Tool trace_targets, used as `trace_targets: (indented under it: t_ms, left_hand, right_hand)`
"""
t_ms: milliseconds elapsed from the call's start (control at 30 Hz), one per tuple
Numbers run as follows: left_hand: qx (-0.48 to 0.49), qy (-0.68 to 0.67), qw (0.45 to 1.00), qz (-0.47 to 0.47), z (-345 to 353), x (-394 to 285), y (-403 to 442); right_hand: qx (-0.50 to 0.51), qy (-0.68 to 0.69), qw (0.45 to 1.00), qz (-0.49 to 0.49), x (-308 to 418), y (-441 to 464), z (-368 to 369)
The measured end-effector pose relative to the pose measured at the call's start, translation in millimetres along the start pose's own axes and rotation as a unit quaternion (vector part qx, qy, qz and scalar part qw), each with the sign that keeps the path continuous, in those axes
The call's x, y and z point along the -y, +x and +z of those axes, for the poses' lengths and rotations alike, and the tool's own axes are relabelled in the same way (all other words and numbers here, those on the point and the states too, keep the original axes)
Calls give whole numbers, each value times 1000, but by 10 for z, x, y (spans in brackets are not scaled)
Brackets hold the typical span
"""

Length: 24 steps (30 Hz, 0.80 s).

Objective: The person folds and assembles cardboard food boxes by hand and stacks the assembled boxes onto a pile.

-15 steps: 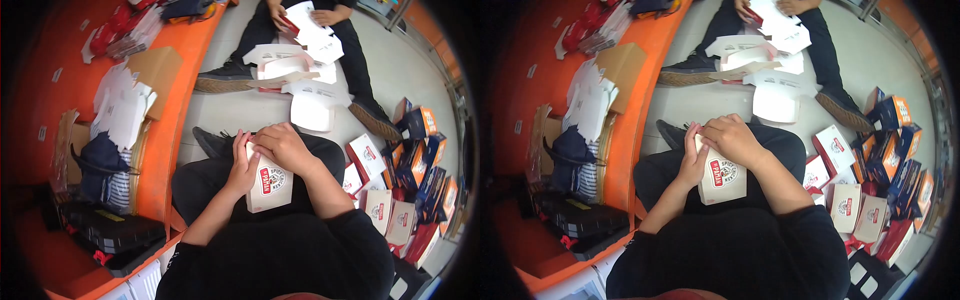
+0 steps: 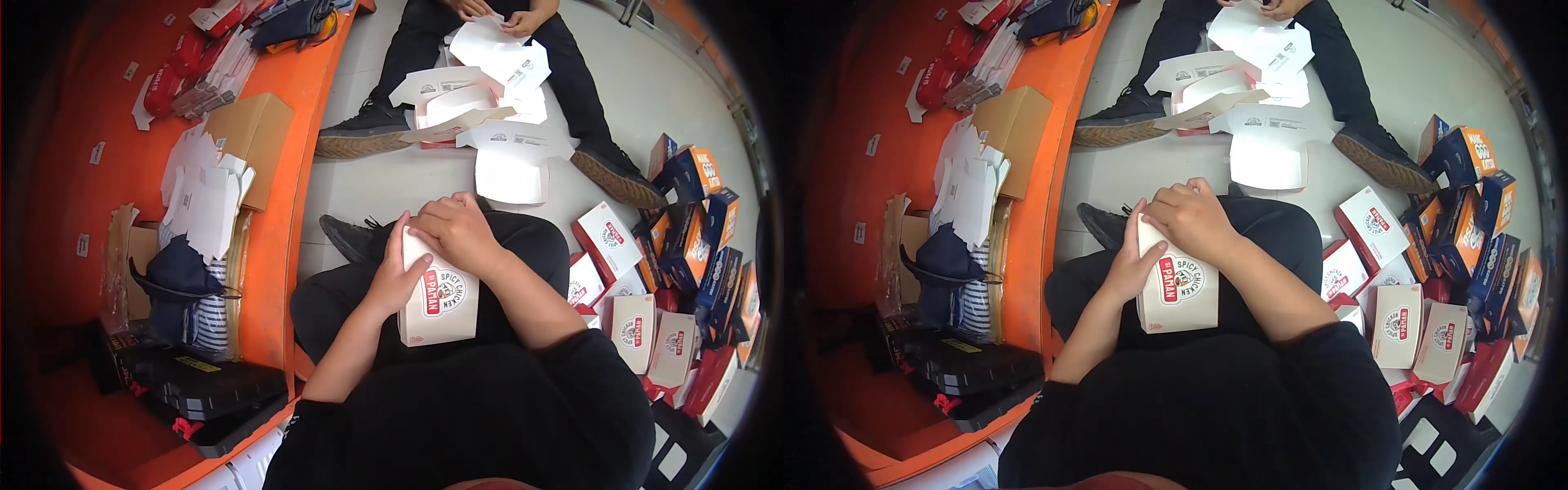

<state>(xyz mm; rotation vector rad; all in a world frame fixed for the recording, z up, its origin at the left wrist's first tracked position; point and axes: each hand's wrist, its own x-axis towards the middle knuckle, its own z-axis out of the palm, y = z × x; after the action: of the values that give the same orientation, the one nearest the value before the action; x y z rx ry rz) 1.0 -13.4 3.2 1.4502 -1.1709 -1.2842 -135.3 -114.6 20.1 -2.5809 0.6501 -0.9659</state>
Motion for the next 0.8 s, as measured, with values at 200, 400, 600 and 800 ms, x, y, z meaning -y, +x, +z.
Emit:
trace_targets:
  t_ms: [200,400,600,800]
  left_hand:
    - [-4,94,995,23,19,39,-48]
    - [-9,61,998,17,-7,-61,-79]
    - [-285,-252,921,80,-614,-371,-84]
    - [-353,-302,866,186,-676,-385,-75]
  right_hand:
    - [-21,-29,999,-12,38,-43,58]
    - [-7,-33,999,33,39,-44,39]
    - [-76,272,939,197,13,53,-195]
    - [86,591,770,224,329,-53,189]
